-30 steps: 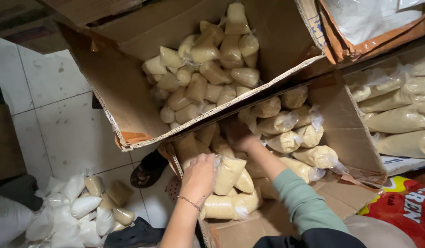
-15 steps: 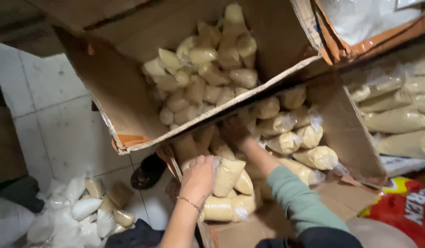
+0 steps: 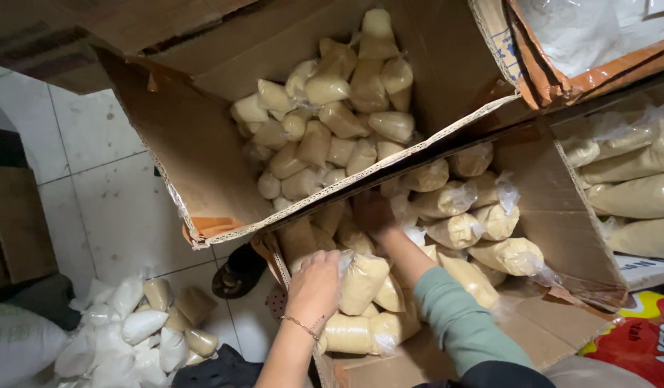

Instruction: The person sits on the floor and sorts individually wrapped dough packets from one cardboard box into another. They repeatedly pick up packets, inspect them, and place them into a second box, occasionally adjusting the arrangement.

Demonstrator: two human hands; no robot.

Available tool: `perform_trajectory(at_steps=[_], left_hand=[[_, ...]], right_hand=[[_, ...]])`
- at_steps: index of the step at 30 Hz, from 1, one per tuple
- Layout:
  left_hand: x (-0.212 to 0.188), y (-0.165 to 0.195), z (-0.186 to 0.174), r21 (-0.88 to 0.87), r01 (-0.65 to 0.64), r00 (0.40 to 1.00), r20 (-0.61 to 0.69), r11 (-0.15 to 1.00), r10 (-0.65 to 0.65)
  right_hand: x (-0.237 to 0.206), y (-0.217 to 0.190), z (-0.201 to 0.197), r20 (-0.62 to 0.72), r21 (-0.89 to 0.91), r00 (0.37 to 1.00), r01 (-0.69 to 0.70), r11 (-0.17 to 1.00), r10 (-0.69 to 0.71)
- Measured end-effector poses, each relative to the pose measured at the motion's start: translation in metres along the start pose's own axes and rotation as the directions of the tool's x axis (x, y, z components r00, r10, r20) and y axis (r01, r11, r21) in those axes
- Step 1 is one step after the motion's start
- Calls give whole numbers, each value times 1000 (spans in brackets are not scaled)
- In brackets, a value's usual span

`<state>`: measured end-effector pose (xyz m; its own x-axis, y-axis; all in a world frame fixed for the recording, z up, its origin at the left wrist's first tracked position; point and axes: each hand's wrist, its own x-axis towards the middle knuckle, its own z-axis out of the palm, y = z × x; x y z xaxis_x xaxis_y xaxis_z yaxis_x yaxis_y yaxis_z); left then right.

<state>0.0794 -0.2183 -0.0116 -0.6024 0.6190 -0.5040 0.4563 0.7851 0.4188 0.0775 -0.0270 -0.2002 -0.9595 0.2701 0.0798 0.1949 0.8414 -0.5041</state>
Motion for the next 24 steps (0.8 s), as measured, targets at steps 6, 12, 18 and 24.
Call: perform_trajectory(at_steps=[6, 12, 18, 24], left_hand=[[1, 1, 1, 27, 39, 999, 23, 999, -40], [2, -3, 7, 24, 19, 999, -26, 1000, -18], [7, -5, 11, 73, 43, 999, -3, 996, -43], [9, -8, 18, 97, 18, 999, -47, 995, -14]], right_hand=[[9, 4, -15, 283, 3, 957, -66, 998, 62], [-11, 39, -31, 320, 209, 947, -109, 972, 37], [-64, 66, -17, 533, 208, 846, -168, 964, 32], [-64, 40, 5, 660, 154, 740, -304, 940, 131]])
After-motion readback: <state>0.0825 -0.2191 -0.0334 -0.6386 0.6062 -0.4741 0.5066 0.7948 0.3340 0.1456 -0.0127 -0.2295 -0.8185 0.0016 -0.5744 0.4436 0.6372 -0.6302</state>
